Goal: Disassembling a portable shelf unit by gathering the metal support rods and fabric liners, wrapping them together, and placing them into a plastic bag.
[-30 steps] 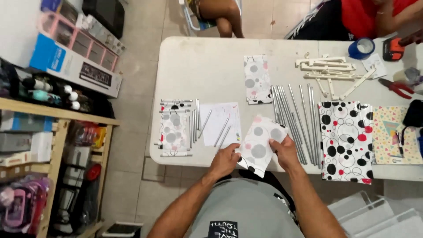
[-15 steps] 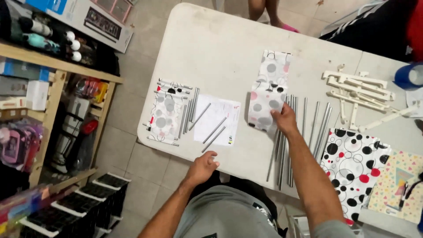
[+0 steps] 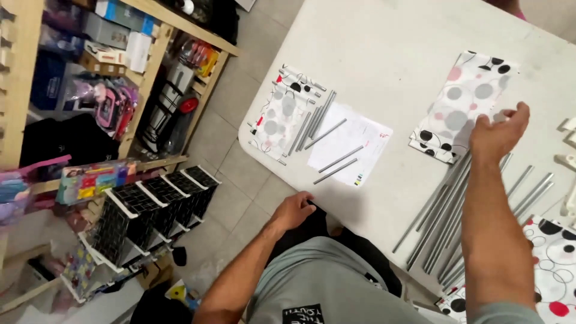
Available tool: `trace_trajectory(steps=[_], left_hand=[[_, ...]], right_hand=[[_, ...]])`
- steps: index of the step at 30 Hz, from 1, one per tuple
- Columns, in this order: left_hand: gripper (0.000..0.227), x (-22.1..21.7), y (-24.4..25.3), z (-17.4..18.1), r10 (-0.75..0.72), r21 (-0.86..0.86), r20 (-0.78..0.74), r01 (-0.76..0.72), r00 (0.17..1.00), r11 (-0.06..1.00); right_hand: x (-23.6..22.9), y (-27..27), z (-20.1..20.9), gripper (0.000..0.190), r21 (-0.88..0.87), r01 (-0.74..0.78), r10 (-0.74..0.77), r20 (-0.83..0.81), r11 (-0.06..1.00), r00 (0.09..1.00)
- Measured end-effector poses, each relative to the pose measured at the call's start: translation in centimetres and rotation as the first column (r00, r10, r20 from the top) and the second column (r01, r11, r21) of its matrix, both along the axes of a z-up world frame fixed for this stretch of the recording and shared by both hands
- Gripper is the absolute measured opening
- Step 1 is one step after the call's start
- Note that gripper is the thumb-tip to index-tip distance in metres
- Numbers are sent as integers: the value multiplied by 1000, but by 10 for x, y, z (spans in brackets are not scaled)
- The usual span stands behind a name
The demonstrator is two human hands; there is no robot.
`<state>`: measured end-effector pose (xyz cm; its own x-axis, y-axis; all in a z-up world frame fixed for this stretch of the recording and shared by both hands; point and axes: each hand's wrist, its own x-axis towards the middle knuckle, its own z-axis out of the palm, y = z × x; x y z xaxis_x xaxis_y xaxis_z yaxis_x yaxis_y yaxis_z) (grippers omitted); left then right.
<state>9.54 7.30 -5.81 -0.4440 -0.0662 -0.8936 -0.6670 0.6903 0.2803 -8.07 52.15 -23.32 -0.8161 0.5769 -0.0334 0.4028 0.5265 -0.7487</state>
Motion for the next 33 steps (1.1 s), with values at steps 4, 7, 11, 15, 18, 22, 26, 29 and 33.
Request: trace_trajectory(steps=[4, 7, 11, 15, 18, 22, 26, 29, 33], left_hand=[[45, -21, -31, -30, 3, -51, 16, -2, 1000, 999], [37, -26, -70, -84, 26, -110, -134, -41, 991, 993], [31, -28, -142, -176, -405, -438, -389, 221, 827, 872], [44, -56, -187, -213, -816, -624, -330, 539, 474, 566], [29, -81, -198, -223, -920, -708, -265, 589, 288, 389], [35, -101, -205, -219, -926, -612, -326, 704, 190, 360], [24, -105, -207, -185, -907, -611, -407, 707, 104, 355], [15, -110, -195, -155, -719, -510, -686, 634, 107, 581], [14, -103, -161, -82, -324, -251, -945, 541, 42, 803]], right_hand=[[67, -57, 49, 50, -75, -104, 103, -17, 992, 995], [130, -106, 101, 37, -300, -146, 238, 299, 943, 924], [210, -158, 139, 40, -526, -233, 551, 600, 818, 579], [287, -183, 122, 33, -540, -270, 598, 645, 797, 475], [313, -203, 124, 33, -455, -165, 465, 694, 875, 550], [298, -246, 161, 38, -331, -107, 330, 747, 937, 577], [274, -288, 185, 38, -400, -111, 368, 653, 910, 662], [255, -305, 187, 41, -453, -164, 402, 501, 876, 767], [214, -339, 230, 39, -493, -212, 386, 283, 844, 878]])
